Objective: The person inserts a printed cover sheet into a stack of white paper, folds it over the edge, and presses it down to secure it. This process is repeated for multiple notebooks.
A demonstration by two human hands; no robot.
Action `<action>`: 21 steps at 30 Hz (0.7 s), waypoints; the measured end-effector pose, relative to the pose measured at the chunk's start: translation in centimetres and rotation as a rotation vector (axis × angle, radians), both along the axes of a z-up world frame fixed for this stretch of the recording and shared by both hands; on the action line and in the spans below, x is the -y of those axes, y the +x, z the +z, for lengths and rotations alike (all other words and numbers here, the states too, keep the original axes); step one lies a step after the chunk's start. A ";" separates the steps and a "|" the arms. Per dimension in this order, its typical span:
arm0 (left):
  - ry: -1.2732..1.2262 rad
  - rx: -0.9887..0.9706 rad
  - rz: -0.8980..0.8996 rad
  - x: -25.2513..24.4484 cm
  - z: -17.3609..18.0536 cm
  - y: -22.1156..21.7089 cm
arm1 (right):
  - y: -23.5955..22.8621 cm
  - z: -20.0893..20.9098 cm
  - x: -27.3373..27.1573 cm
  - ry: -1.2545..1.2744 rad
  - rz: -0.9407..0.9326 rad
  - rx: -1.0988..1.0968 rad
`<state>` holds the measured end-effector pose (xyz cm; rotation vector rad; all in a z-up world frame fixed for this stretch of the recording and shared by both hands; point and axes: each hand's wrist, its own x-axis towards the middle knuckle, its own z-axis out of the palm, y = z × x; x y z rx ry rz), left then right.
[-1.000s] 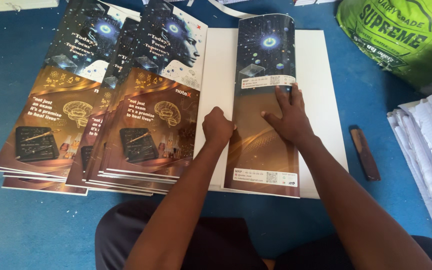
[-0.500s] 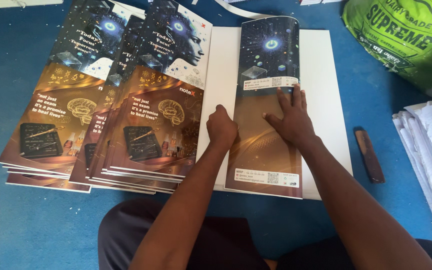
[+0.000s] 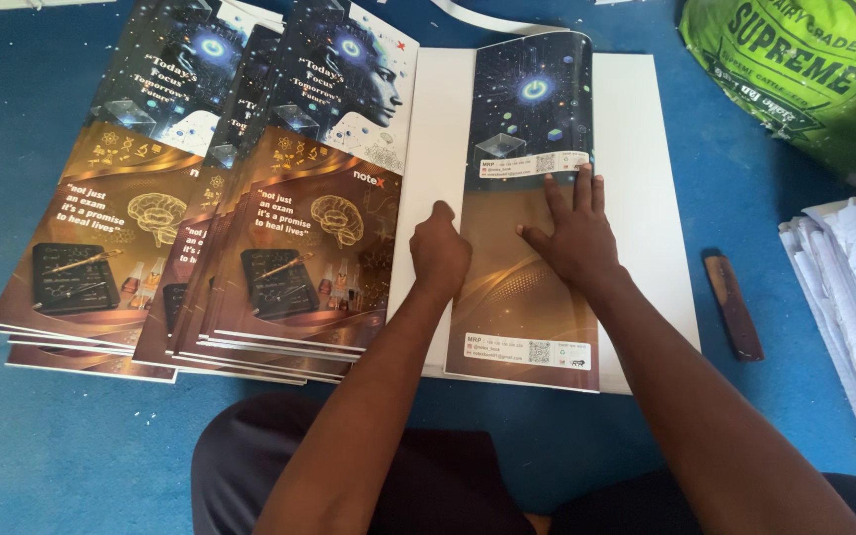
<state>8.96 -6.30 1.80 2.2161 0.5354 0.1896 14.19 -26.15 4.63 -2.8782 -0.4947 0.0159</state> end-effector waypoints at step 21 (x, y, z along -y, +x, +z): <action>0.645 -0.372 -0.597 2.4 5.4 2.7 | -0.1 -1.3 0.3 -0.112 -0.034 -0.113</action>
